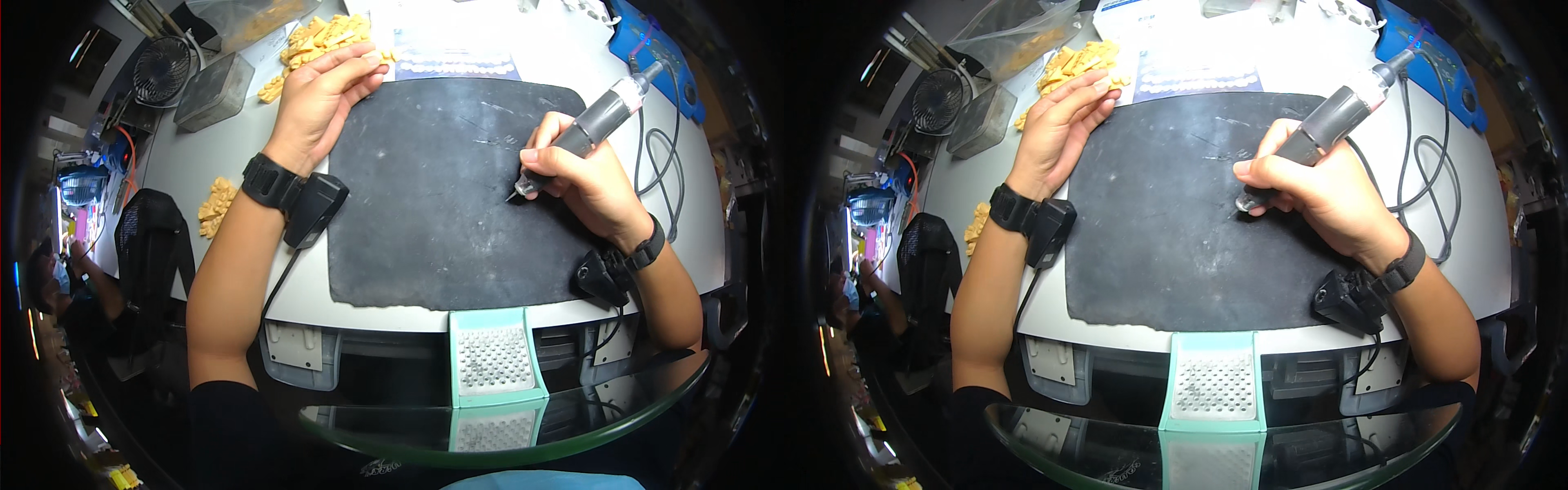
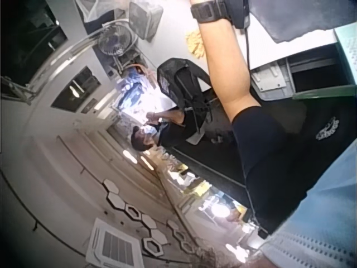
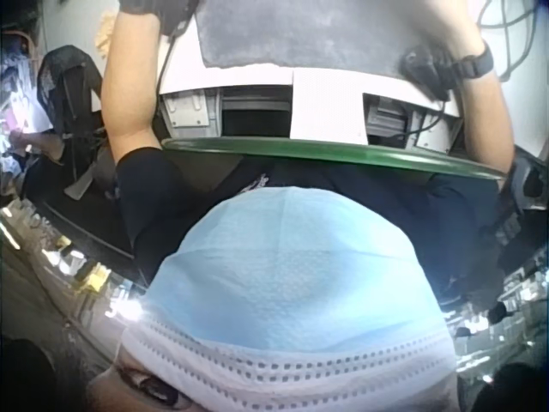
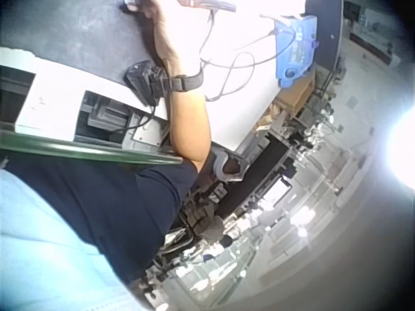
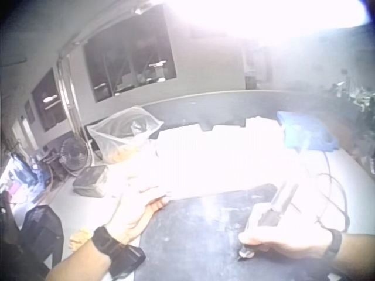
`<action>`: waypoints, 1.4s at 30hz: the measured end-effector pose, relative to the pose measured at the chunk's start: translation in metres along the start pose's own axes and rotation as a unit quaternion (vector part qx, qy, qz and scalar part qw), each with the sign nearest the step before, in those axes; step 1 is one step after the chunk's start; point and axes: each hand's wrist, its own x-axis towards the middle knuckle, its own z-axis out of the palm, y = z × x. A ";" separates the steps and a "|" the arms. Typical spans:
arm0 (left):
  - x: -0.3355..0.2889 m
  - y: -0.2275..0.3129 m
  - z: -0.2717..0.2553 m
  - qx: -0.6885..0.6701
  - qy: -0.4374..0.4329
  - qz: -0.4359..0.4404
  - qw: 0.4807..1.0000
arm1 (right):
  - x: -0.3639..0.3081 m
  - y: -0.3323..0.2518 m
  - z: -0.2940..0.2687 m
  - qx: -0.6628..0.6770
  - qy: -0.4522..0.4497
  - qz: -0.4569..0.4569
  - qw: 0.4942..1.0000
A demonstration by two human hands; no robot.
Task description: The recorder uses a high-speed rotary dental tool to shape and refine a plaster dental model.
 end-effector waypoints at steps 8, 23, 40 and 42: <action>0.000 0.000 -0.005 0.026 0.002 -0.004 1.000 | 0.003 0.003 -0.001 -0.010 0.007 0.003 1.000; -0.003 -0.001 -0.005 0.054 -0.008 0.000 0.999 | 0.001 0.005 -0.001 -0.019 -0.004 -0.010 1.000; -0.001 0.000 -0.005 0.059 -0.010 0.001 0.998 | 0.003 0.005 -0.002 -0.026 -0.012 -0.019 0.999; -0.002 0.000 -0.005 0.062 -0.009 -0.003 0.998 | 0.003 0.005 -0.002 -0.024 -0.014 -0.019 0.999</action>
